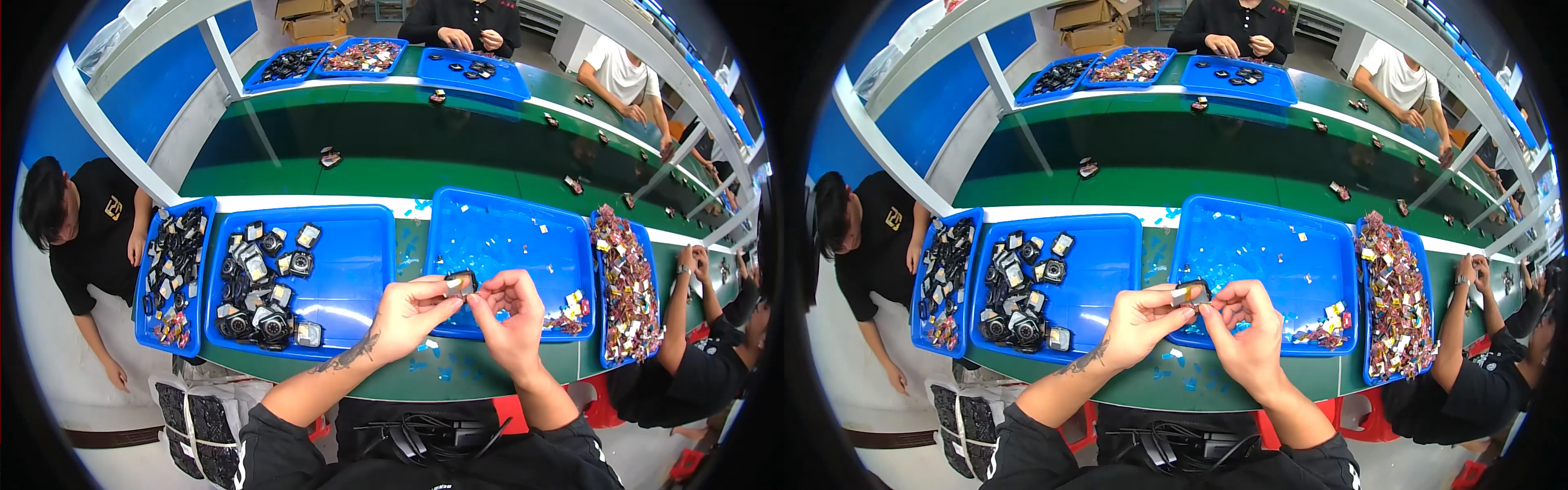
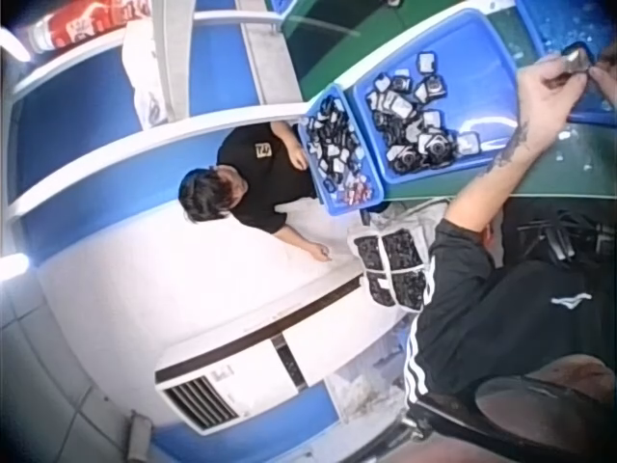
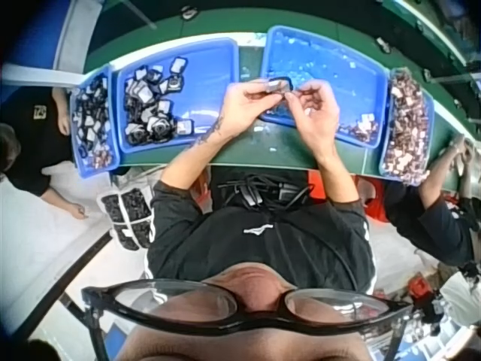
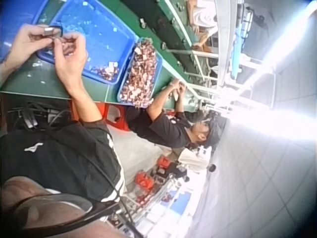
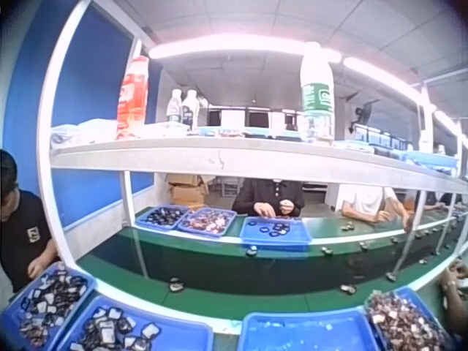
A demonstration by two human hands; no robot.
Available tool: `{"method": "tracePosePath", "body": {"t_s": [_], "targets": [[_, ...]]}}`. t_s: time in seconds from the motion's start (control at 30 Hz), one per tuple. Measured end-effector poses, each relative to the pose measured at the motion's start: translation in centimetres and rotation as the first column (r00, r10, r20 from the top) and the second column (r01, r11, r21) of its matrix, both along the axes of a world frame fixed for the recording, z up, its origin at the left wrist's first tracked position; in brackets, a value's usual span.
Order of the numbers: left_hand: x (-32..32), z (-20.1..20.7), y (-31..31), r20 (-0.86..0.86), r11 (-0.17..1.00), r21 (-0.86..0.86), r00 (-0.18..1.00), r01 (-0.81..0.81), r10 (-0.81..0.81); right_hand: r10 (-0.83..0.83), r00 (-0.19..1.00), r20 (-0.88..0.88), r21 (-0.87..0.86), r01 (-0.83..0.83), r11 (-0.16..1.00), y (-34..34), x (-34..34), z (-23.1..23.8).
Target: The recorder performs a manual sorting and assembly task of small electronic camera modules on a factory production line.
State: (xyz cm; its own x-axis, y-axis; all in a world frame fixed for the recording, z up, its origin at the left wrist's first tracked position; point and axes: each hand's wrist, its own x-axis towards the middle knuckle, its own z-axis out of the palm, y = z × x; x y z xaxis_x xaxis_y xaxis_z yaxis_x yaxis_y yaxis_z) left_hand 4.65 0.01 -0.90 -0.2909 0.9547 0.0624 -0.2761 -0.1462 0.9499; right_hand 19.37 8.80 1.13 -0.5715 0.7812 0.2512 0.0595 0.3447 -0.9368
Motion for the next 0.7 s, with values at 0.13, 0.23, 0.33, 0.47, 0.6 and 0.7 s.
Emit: {"method": "tracePosePath", "body": {"t_s": [0.13, 0.23, 0.33, 0.47, 0.6, 0.7], "targets": [[0.0, 0.3, -0.1, 0.054, 0.999, -0.041, 0.999, 0.012, -0.009, -0.003, 1.0, -0.01, 0.01, 0.003, 1.0, 0.1, -0.1, 0.2], [0.1, 0.3, -0.2, 0.078, 1.0, -0.025, 0.997, 0.01, -0.008, -0.001, 1.0, 0.023, 0.028, 0.001, 1.0, 0.2, 0.0, 0.3], [0.4, 0.2, -0.2, 0.094, 1.0, -0.013, 0.995, -0.028, 0.029, -0.026, 0.998, 0.052, 0.128, 0.019, 0.992, 0.3, -0.3, -0.3], [0.4, 0.7, 0.0, 0.123, 0.996, -0.034, 0.989, -0.083, 0.086, -0.023, 1.0, 0.001, 0.081, 0.023, 0.996, -0.1, -1.0, -0.3], [0.7, 0.9, 0.0, 0.12, 0.991, -0.037, 0.984, -0.131, 0.134, 0.043, 0.999, -0.016, 0.087, -0.042, 0.995, 0.2, -1.3, -0.7], [0.5, 0.9, -0.5, 0.124, 0.986, -0.042, 0.978, -0.164, 0.168, 0.143, 0.989, 0.043, -0.158, -0.134, 0.978, 0.8, -1.8, 0.7]]}}
